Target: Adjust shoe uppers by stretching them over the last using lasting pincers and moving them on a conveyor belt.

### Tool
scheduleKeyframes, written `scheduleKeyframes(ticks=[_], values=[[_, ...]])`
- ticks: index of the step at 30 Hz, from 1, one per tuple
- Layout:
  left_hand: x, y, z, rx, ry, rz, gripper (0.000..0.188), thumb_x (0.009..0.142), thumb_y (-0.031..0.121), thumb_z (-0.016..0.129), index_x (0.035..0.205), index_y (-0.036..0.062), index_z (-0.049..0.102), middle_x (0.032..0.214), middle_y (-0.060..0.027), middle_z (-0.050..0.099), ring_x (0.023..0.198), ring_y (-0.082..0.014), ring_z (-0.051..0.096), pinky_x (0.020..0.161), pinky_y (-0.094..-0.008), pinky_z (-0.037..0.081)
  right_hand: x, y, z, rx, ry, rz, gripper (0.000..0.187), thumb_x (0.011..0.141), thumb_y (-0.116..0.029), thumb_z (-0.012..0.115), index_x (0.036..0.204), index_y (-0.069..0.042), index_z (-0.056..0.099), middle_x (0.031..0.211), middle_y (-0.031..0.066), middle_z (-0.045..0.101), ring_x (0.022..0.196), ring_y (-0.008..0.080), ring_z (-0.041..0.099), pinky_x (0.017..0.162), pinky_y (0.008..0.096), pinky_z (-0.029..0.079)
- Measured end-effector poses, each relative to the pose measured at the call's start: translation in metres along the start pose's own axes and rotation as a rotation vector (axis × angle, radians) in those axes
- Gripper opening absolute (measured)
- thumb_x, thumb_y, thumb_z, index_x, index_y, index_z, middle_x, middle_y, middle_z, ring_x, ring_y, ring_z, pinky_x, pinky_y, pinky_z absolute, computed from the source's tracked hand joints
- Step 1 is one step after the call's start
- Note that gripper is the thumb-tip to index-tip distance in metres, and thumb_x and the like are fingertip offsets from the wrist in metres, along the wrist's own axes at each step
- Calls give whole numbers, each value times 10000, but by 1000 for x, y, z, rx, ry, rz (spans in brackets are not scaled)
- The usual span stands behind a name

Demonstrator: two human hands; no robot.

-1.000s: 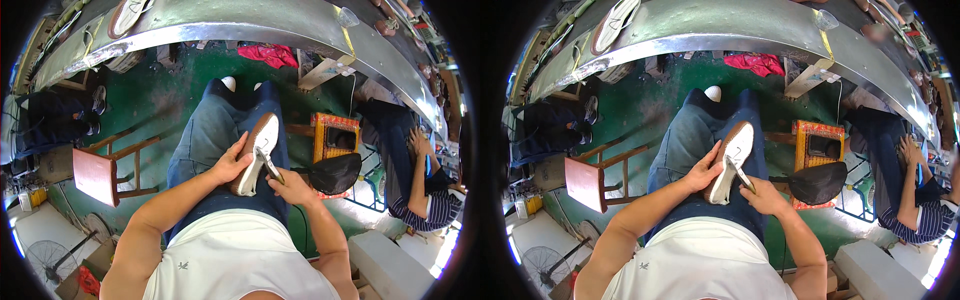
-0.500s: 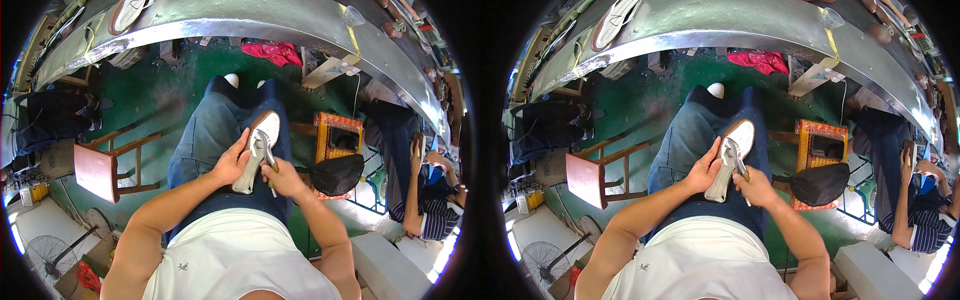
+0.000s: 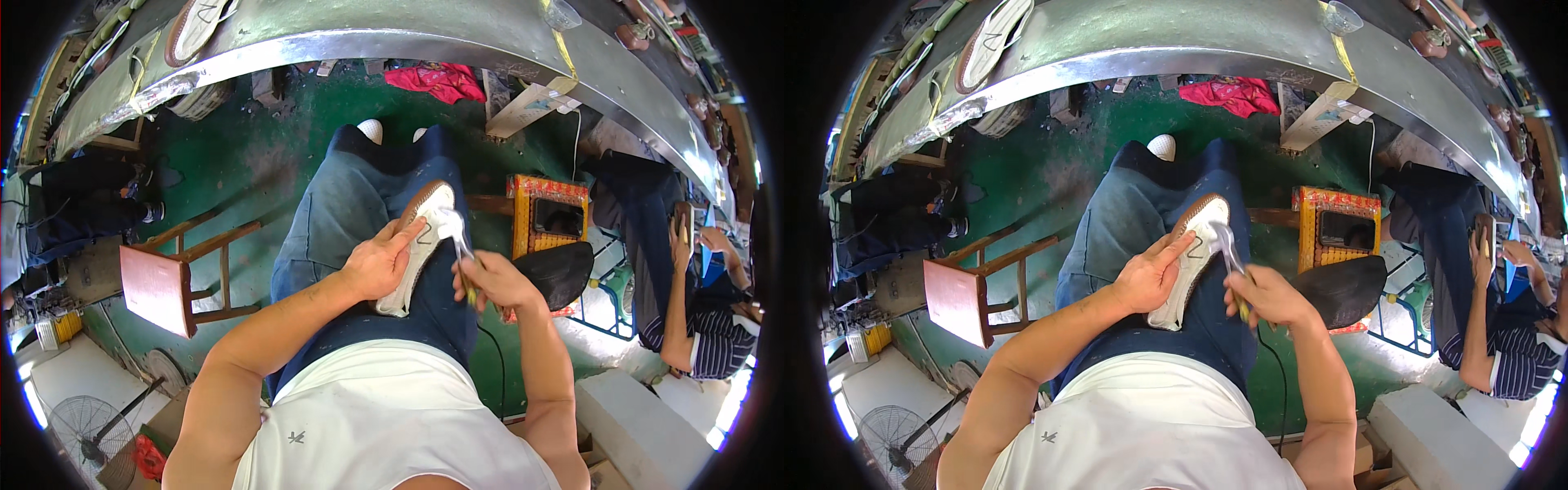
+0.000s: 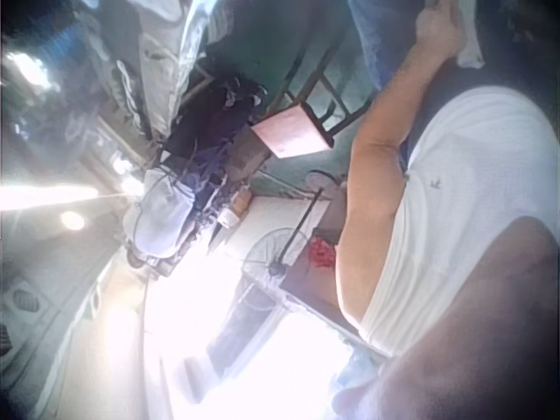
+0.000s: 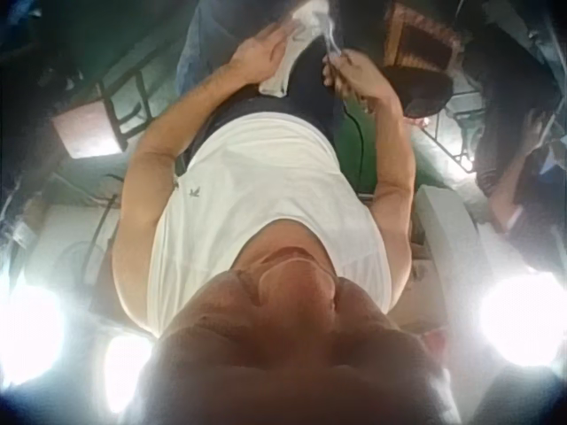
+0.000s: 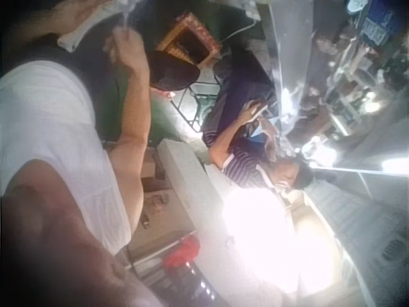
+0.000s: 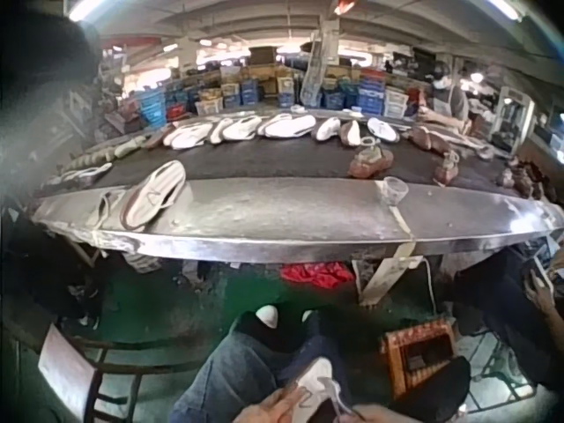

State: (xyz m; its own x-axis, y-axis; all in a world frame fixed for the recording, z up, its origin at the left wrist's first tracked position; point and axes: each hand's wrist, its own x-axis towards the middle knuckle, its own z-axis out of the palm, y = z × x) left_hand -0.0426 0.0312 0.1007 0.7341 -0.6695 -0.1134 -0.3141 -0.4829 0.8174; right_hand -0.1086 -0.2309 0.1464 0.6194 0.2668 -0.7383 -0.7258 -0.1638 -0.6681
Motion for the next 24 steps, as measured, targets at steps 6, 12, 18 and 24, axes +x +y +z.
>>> scheduleKeyframes(ticks=[6,12,18,24], values=[[-3,-4,-3,207,-128,-73,618,1003,196,497,1588,211,299,1533,-233,417,1062,-449,658,884,-499,562,32,-33,14,-464,224,-155,488,1085,-384,424,914,47,576,740,138,664,657,233,679,661,387,543],[-2,3,-2,-33,-109,-442,757,1021,328,514,1586,-35,166,1469,-335,465,1196,-477,596,1019,-493,485,36,-14,26,-903,286,-372,445,1057,-363,475,979,61,586,890,308,668,908,498,643,814,560,489],[0,-5,-10,-174,-152,-403,793,992,340,606,1578,-23,214,1434,-312,516,1321,-416,537,1114,-423,419,23,-3,43,-927,291,-323,412,1045,-359,513,1005,43,592,885,294,673,889,483,652,803,547,493],[13,-27,-16,-689,-277,-460,737,948,173,722,1554,31,327,1385,-110,565,1262,-196,540,1092,-352,437,-19,-10,34,-501,9,-3,338,1017,-300,558,949,28,607,825,254,679,830,449,662,758,484,523]])
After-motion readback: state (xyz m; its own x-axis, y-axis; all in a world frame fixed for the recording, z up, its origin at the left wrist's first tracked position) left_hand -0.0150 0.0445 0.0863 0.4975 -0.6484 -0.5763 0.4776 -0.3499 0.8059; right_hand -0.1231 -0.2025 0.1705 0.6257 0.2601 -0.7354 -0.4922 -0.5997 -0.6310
